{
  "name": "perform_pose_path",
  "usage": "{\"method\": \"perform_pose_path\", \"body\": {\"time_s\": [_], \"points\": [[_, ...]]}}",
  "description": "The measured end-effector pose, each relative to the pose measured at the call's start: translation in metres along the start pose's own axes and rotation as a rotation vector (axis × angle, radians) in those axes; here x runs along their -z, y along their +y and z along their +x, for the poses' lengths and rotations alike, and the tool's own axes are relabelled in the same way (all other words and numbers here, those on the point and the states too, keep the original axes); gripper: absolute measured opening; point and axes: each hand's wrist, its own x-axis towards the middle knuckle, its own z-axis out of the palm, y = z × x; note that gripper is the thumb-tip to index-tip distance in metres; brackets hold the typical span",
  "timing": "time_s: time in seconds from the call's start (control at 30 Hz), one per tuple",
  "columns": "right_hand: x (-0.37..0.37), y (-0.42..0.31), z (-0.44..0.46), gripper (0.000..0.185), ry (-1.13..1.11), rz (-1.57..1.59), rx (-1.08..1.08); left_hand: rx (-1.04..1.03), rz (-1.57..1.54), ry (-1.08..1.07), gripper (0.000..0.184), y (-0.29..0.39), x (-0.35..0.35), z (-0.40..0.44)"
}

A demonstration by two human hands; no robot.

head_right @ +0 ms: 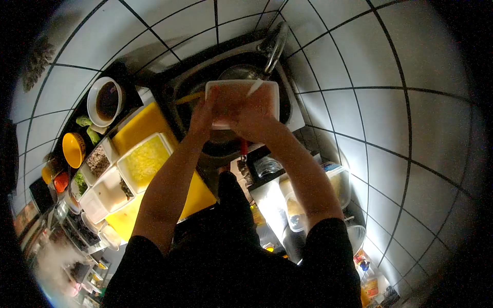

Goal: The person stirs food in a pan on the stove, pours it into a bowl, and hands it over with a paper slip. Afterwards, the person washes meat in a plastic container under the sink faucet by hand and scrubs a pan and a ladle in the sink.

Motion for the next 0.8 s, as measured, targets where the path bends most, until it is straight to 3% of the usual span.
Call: {"method": "perform_pose_path", "body": {"time_s": [0.17,0.3,0.4,0.5,0.6,0.67,0.8], "points": [[-0.006,0.042,0.004,0.024,0.152,-0.293,-0.006,-0.030,-0.018,0.023,0.059,-0.015,0.005,0.012],[0.006,0.056,0.006,0.024,0.355,-0.140,-0.199,0.031,0.039,0.093,0.060,-0.008,0.006,0.009],[0.050,0.038,0.001,0.027,0.567,0.192,-0.676,0.042,0.061,0.129,0.059,-0.014,0.009,0.010],[0.042,0.093,0.018,0.032,0.840,0.298,-0.643,0.037,0.008,0.116,0.058,-0.021,0.011,0.014],[0.043,0.146,0.048,0.037,0.667,0.945,-0.605,0.035,-0.001,0.122,0.057,-0.019,0.006,0.009],[0.067,0.114,0.045,0.038,0.639,1.306,-0.472,0.010,-0.052,0.105,0.057,-0.016,0.001,0.004],[0.067,0.163,0.074,0.039,0.638,1.734,-0.326,0.046,-0.055,0.114,0.058,0.004,-0.007,-0.011]]}}
